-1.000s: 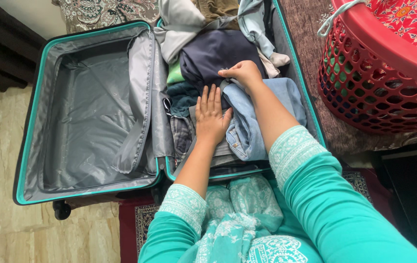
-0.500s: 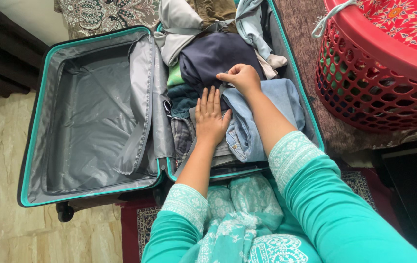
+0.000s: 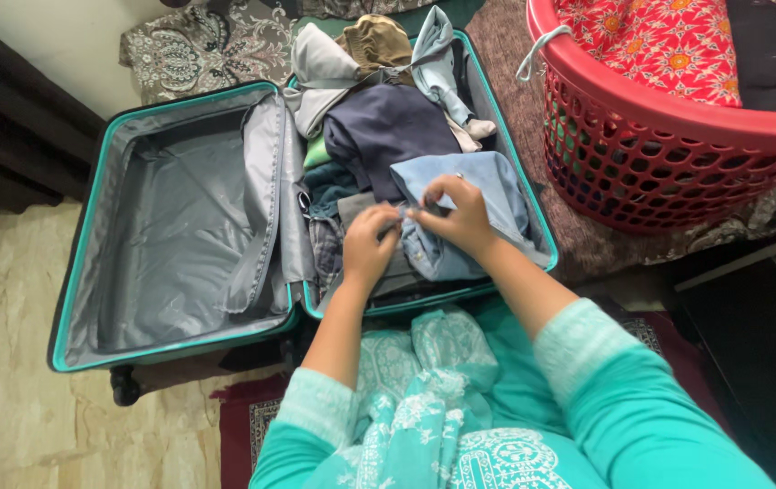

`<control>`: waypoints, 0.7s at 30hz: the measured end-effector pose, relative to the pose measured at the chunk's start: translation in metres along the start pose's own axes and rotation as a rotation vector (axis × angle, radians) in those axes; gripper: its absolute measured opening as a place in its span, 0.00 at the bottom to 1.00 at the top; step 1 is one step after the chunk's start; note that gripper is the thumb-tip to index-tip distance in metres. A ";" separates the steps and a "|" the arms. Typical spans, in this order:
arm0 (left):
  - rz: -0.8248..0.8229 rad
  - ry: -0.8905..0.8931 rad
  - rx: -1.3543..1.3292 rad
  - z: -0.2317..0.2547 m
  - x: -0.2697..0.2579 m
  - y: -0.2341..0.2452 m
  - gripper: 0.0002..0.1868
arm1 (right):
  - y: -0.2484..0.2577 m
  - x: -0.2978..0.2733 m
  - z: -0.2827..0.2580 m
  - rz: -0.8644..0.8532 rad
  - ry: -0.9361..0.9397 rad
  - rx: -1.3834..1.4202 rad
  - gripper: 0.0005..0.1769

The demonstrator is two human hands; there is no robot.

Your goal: The person packs various items of clothing from a laundry basket into a suitcase, folding each item such as jeans, shirts, and tops before placing them inside.

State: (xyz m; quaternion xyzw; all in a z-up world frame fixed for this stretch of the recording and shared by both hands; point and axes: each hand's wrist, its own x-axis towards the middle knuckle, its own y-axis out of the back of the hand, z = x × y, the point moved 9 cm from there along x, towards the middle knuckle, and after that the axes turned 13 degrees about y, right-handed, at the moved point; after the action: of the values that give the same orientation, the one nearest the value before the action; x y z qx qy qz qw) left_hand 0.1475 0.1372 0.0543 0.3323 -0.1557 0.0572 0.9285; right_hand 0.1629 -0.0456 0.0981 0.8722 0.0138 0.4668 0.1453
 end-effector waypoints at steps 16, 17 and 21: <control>-1.050 0.051 0.538 0.045 -0.187 -0.055 0.30 | 0.042 -0.074 -0.102 -0.545 0.105 -0.405 0.27; -1.047 0.055 0.537 0.046 -0.191 -0.058 0.30 | 0.048 -0.077 -0.088 -0.456 0.102 -0.517 0.36; -0.909 0.033 0.667 0.052 -0.196 -0.076 0.26 | 0.035 -0.094 -0.034 -0.405 -0.002 -0.494 0.61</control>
State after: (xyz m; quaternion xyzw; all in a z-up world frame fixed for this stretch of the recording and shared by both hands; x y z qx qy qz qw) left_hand -0.0345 0.0451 -0.0173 0.6405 0.0443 -0.2973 0.7067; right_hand 0.0778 -0.0857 0.0489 0.7904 0.0731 0.4168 0.4428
